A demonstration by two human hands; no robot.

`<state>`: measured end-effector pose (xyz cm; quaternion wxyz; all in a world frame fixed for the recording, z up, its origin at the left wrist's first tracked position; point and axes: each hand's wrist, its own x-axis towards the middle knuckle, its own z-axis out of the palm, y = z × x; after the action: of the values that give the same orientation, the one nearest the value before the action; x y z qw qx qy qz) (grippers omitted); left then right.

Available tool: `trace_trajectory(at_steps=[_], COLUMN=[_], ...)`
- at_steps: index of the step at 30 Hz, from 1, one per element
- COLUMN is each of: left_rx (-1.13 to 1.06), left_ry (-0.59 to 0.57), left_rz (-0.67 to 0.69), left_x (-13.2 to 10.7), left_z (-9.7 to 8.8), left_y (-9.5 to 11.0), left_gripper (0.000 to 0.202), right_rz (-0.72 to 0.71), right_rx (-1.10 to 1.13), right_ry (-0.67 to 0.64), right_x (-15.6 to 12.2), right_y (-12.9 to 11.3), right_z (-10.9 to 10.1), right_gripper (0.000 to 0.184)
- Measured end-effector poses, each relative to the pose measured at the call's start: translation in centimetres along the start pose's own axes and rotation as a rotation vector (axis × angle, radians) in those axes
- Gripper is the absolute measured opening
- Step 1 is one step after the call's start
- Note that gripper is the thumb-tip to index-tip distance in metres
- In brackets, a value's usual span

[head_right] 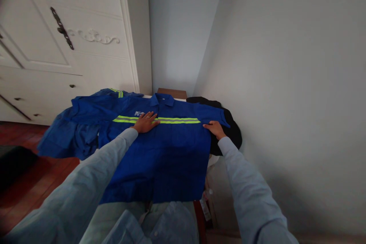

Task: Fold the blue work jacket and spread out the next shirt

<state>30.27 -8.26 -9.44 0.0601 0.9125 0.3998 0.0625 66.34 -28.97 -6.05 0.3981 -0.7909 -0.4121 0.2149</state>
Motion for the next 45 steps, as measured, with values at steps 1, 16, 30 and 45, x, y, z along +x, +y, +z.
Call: trace_trajectory(at_steps=[1, 16, 30, 45], left_rx=[0.001, -0.021, -0.07, 0.157], left_ry=[-0.001, -0.018, 0.084, -0.039], left_rz=[-0.001, 0.005, 0.001, -0.174], left_x=[0.0, -0.1, 5.8, 12.3], left_z=[0.0, 0.1, -6.3, -6.1], left_y=[0.0, 0.0, -6.1, -14.3], left_gripper=[0.075, 0.076, 0.047, 0.037], right_rz=[-0.018, 0.204, -0.173, -0.225], right_rx=[-0.018, 0.423, -0.157, -0.437], right_ry=[0.033, -0.092, -0.259, -0.134], right_x=[0.0, -1.4, 2.6, 20.1], right_y=[0.0, 0.5, -6.8, -12.1], right_z=[0.1, -0.4, 0.5, 15.0], right_gripper=[0.044, 0.025, 0.016, 0.022])
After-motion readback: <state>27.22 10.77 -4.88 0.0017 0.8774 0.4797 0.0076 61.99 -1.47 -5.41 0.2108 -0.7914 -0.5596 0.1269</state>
